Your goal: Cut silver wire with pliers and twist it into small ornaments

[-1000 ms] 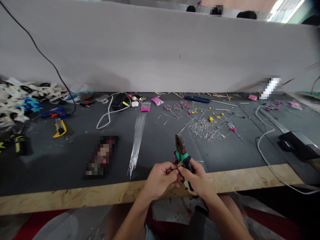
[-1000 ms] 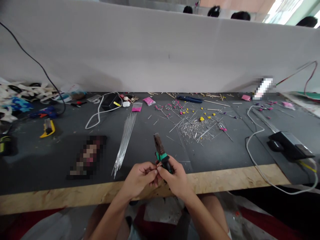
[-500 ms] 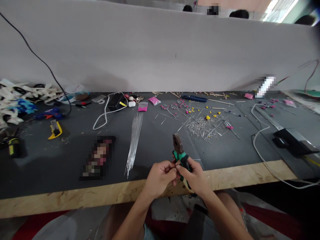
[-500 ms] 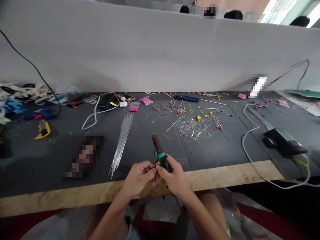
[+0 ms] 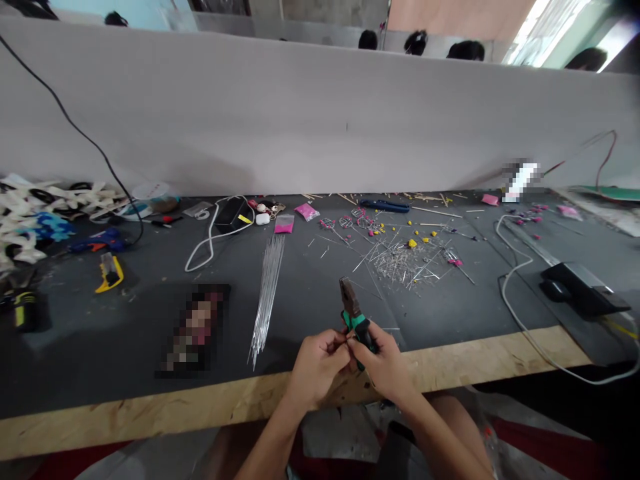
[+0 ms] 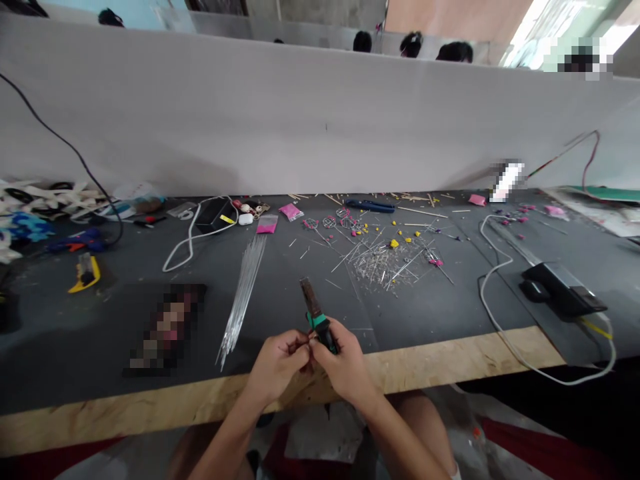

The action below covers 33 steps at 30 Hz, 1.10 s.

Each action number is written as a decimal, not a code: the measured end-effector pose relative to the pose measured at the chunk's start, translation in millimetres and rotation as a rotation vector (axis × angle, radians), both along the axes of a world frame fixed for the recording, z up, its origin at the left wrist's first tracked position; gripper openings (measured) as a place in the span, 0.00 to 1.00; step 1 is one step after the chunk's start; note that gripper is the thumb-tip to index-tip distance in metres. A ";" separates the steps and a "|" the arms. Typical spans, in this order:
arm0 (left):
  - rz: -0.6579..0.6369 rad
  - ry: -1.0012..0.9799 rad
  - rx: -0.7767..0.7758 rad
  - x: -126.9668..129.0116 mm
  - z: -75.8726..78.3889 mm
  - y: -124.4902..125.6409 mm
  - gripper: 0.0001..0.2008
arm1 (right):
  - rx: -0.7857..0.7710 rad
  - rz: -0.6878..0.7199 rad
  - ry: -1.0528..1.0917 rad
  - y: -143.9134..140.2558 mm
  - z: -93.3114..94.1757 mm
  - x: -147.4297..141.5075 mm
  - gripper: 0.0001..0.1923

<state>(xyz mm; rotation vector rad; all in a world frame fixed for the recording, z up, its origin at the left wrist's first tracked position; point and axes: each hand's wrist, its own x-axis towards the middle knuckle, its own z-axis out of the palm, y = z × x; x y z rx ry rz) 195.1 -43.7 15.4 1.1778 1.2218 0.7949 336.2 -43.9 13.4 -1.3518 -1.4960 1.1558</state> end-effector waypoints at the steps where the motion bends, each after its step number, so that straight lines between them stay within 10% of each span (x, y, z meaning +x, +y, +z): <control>1: 0.016 0.032 0.021 -0.2 -1.9 -0.4 0.07 | 0.010 0.002 -0.009 0.9 0.8 -0.7 0.05; 33: -0.045 0.372 0.462 -4.6 13.4 0.1 0.12 | 0.028 -0.091 0.073 6.2 2.8 3.9 0.08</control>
